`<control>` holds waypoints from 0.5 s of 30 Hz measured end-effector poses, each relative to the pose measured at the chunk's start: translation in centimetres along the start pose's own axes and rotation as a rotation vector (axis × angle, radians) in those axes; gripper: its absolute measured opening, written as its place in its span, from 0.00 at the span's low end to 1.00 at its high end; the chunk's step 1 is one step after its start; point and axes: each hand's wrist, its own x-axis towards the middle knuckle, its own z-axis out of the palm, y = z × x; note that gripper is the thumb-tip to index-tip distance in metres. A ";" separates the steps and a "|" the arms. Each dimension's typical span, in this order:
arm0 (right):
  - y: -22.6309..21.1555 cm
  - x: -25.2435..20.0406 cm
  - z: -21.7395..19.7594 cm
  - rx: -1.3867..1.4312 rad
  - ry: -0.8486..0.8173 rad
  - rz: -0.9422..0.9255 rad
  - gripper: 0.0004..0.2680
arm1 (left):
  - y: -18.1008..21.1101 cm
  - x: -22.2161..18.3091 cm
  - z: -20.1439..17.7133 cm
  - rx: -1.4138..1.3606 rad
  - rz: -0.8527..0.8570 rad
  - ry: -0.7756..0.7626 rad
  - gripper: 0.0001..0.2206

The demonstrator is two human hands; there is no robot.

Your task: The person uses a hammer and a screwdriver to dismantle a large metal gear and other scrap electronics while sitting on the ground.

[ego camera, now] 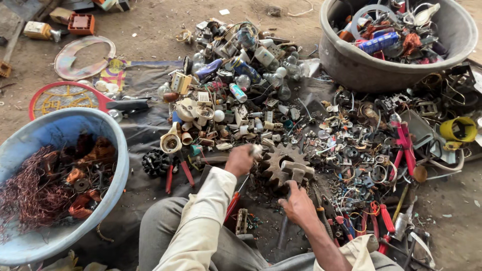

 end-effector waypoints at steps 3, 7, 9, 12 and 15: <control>-0.5 0.3 -0.6 -0.025 -0.001 0.010 0.24 | 0.4 -0.5 -1.5 -0.651 -0.079 0.035 0.16; -0.9 0.5 -1.3 -0.124 -0.071 0.041 0.21 | 1.3 -2.0 -2.1 -1.344 -0.157 -0.139 0.15; -1.0 0.3 -1.4 -0.103 -0.077 0.039 0.18 | 1.5 -2.6 -1.7 -1.372 -0.111 -0.168 0.16; -1.1 0.1 -1.7 -0.085 -0.056 0.022 0.19 | 1.7 -3.0 -1.0 -1.341 -0.088 -0.168 0.18; -1.6 -0.3 -2.5 -0.090 -0.036 0.047 0.20 | 2.0 -3.3 -0.5 -1.384 -0.081 -0.180 0.18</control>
